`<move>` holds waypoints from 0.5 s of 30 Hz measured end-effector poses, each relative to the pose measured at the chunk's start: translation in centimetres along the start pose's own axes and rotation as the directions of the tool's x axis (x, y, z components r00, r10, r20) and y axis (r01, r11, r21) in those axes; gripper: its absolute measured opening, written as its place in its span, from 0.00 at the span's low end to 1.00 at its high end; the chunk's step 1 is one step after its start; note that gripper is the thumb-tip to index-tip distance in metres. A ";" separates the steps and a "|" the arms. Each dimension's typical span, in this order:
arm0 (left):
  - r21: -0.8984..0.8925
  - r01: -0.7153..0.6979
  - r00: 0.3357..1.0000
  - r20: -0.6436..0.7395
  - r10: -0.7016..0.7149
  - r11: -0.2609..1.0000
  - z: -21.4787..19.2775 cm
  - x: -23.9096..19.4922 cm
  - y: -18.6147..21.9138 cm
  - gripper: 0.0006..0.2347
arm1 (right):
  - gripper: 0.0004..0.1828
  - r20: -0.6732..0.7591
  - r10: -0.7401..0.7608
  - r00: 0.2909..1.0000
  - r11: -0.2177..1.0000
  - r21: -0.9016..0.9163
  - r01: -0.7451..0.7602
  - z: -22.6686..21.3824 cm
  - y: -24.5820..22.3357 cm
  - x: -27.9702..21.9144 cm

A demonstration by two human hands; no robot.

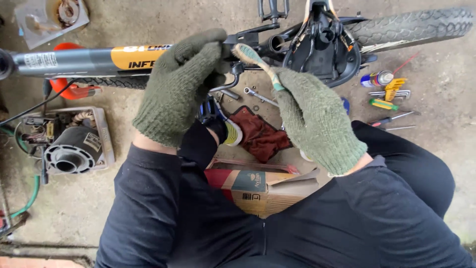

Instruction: The person cleans a bicycle seat using a small brush and a cloth. They scrub the underside and sides of the seat, then wipe it down with a cloth to remove debris.

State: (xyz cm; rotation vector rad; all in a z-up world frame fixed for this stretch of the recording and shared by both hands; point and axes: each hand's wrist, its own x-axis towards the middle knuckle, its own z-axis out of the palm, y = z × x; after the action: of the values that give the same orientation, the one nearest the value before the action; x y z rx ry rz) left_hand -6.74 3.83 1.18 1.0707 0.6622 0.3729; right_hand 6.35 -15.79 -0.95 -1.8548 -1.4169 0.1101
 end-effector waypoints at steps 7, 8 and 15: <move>0.217 -0.138 0.989 0.079 0.124 0.966 2.4 -0.1 0.3 0.15 | 0.18 0.020 0.086 0.996 0.993 0.078 -0.088 0.9 0.2 -0.5; 0.229 -0.157 0.987 0.058 0.148 0.961 2.5 -0.1 0.1 0.15 | 0.18 0.018 0.155 0.988 0.980 0.122 -0.156 1.0 0.0 -0.5; 0.251 -0.190 0.982 0.026 0.190 0.949 4.0 0.8 -1.4 0.15 | 0.17 0.043 0.265 0.963 0.925 0.271 -0.267 1.5 -0.2 0.2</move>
State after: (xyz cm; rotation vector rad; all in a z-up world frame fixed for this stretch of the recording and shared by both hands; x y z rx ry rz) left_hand -3.55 0.90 0.91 1.3837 0.6177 0.4625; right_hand 5.54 -14.87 -1.79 -1.8014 -1.0827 0.4279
